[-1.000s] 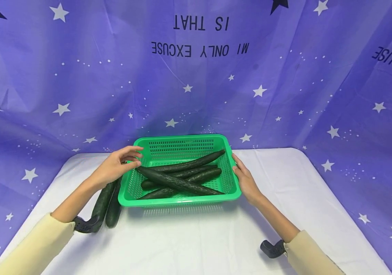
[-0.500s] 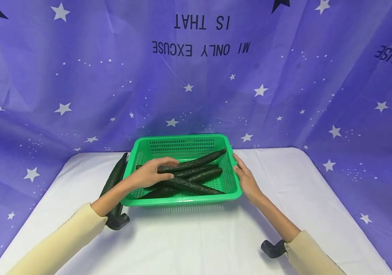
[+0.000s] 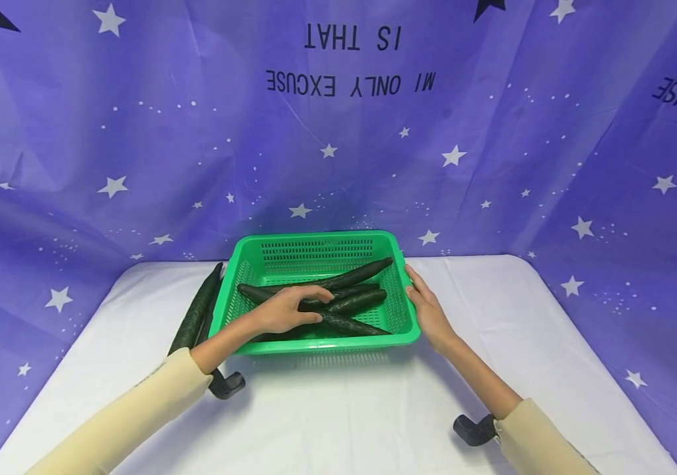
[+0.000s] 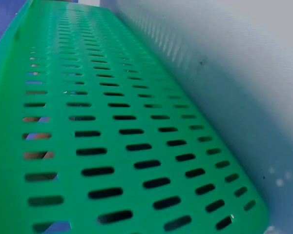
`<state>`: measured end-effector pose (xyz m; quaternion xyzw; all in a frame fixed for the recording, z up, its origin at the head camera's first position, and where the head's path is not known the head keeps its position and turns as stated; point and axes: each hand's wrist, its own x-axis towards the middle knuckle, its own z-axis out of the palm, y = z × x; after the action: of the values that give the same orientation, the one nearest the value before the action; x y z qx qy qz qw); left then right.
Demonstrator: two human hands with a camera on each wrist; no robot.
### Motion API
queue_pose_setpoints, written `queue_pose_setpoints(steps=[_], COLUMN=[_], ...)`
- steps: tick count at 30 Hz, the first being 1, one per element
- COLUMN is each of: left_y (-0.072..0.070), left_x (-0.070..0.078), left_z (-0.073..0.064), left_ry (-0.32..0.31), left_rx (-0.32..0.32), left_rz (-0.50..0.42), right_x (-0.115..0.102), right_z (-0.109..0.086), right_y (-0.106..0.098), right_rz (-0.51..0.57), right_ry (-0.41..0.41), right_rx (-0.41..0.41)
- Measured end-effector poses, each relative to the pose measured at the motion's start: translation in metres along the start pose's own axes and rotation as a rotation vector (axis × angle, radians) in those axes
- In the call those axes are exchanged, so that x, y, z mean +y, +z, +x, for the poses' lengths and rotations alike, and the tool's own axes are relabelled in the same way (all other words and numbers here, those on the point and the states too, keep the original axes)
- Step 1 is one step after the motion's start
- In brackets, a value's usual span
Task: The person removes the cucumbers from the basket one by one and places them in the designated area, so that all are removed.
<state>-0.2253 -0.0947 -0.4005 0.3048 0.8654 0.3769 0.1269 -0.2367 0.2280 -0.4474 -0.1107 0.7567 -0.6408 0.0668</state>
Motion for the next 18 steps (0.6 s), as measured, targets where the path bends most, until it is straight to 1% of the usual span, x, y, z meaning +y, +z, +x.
queue_pose_setpoints(steps=[5,7,10,12,18], left_y=[0.007,0.01,0.013,0.013,0.012], left_x=[-0.002,-0.003,-0.005,-0.005,-0.007], left_z=[0.007,0.008,0.01,0.011,0.014], left_ry=[0.026,0.029,0.018,0.015,0.006], left_rx=[-0.04,-0.062,-0.098,-0.116,-0.143], left_rz=[0.065,0.115,0.193,0.237,0.313], right_x=[-0.001,-0.002,-0.002,-0.002,-0.004], right_z=[-0.002,-0.003,-0.003,-0.003,-0.003], right_y=[0.0,0.001,0.001,0.001,0.001], right_rz=[-0.002,0.0,0.003,0.008,0.018], right_ry=[-0.001,0.002,0.001,-0.003,-0.015], right_rx=[0.005,0.006,-0.001,-0.003,-0.016])
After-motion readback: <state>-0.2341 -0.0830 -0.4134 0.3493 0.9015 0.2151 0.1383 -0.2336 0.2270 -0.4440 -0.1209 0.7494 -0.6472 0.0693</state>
